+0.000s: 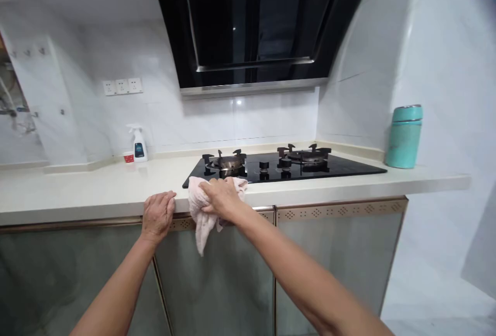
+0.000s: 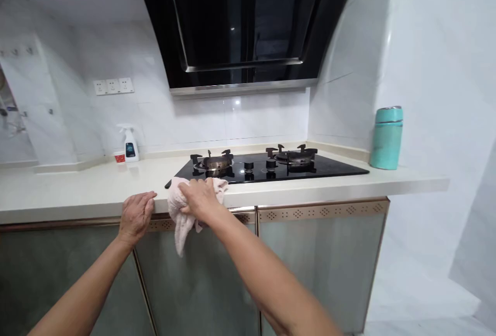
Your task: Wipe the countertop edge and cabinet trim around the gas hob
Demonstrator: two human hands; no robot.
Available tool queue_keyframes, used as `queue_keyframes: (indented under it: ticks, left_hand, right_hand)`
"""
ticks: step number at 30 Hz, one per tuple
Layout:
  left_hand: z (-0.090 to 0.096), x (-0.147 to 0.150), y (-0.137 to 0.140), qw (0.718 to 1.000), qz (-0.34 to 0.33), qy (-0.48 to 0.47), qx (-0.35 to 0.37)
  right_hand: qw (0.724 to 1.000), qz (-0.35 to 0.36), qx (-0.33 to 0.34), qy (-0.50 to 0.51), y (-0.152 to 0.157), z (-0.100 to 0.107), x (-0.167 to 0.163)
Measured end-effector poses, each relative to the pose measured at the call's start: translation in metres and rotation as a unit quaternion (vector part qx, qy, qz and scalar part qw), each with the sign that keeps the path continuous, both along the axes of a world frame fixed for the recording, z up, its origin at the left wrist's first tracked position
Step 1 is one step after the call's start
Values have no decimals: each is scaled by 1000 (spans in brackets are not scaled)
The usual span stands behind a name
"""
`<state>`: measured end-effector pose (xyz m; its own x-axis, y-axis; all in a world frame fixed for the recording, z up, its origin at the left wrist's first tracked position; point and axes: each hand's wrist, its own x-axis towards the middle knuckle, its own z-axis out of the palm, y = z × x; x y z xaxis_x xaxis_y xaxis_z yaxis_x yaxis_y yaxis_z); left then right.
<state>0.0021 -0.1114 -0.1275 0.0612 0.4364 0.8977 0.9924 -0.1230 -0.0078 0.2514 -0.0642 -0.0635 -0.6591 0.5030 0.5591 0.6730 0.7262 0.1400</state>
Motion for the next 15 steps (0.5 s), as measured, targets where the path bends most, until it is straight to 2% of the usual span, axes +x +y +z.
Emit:
queue_keyframes:
  ticks: [3,7,10,12,15]
  left_hand:
    - [4,1,0,1000,3,-4,9]
    - [6,4,1,1000,6,-12,13]
    - [6,3,3,1000,7,-13,14]
    - [5,4,5,999,14,-17,22]
    - [3,6,8,999,29,-26,37]
  right_hand:
    - [999,-17,-21,31,16,-5,52]
    - [995,-56,-20,84,42,-17,143]
    - [974,-84,-40,206,57,-25,219]
    - [925,-86,-65,364,64,-26,270]
    - [822,-94,-41,561,68,-21,332]
